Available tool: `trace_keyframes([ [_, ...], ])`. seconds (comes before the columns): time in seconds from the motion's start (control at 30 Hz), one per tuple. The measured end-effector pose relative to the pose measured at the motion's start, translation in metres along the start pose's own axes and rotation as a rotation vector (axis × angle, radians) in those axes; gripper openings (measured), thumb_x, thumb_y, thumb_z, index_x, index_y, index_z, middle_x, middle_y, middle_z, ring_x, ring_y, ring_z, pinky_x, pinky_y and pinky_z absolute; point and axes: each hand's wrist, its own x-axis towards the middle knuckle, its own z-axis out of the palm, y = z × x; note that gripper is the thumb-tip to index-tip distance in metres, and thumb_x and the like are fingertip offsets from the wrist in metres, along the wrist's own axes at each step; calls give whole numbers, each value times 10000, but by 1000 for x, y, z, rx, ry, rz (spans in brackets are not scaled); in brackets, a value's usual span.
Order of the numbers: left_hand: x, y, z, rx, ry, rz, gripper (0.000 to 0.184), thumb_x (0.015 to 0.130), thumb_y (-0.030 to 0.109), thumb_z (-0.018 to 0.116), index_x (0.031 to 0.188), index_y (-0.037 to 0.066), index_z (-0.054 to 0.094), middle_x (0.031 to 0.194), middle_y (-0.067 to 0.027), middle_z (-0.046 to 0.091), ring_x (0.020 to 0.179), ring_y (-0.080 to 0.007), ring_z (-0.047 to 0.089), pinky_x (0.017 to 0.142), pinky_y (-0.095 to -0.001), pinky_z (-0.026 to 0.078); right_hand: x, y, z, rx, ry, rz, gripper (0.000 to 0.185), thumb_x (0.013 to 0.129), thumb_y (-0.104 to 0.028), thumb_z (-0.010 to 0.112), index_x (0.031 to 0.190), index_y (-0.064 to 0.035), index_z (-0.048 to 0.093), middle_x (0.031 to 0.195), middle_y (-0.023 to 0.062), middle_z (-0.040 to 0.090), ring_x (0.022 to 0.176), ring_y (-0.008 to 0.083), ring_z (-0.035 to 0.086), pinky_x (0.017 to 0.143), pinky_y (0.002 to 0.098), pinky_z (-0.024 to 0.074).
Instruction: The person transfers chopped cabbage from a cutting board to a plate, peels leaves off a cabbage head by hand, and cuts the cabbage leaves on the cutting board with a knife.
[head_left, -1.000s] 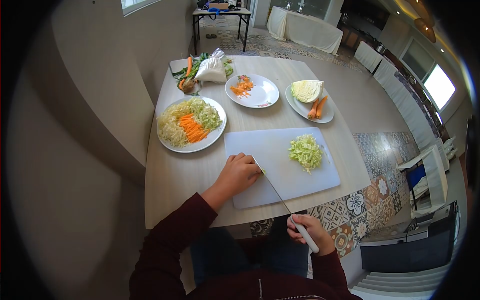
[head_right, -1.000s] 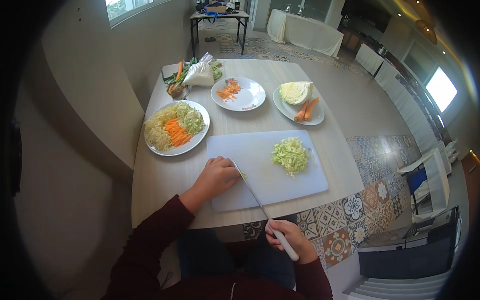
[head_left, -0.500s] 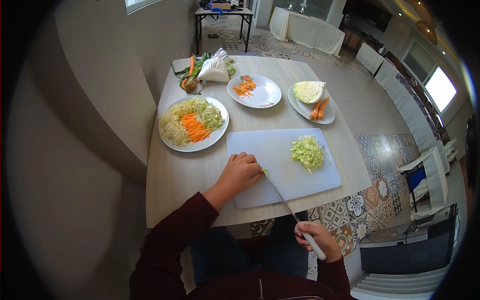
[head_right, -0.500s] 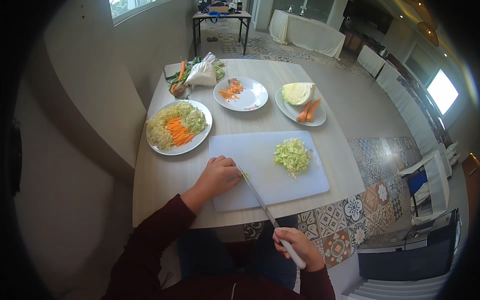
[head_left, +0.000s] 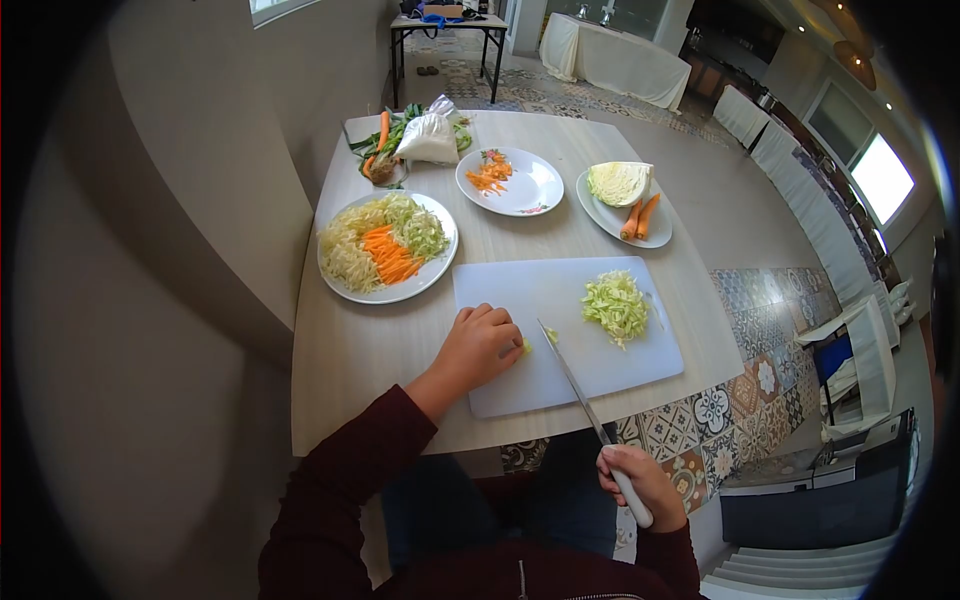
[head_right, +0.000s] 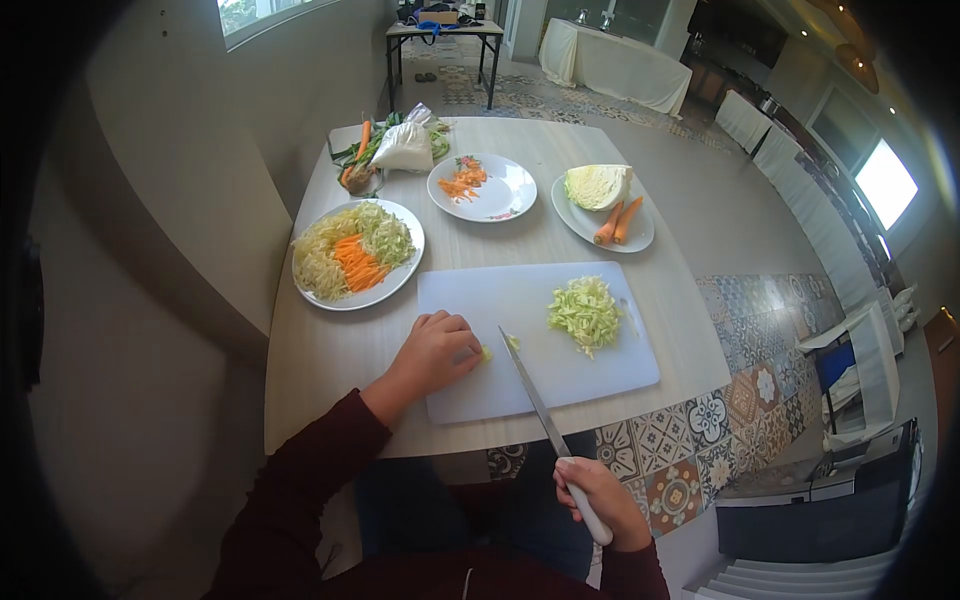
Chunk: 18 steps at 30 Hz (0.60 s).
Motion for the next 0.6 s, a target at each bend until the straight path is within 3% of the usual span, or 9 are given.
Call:
trace_keyframes([
  [0.6, 0, 0, 0, 9, 23, 20, 59, 709, 134, 717, 740, 103, 678, 818, -7, 590, 845, -187, 539, 783, -337, 387, 0, 7, 4, 217, -194, 51, 338, 955, -342, 418, 771, -63, 466, 555, 23, 443, 409, 79, 412, 394, 191, 336],
])
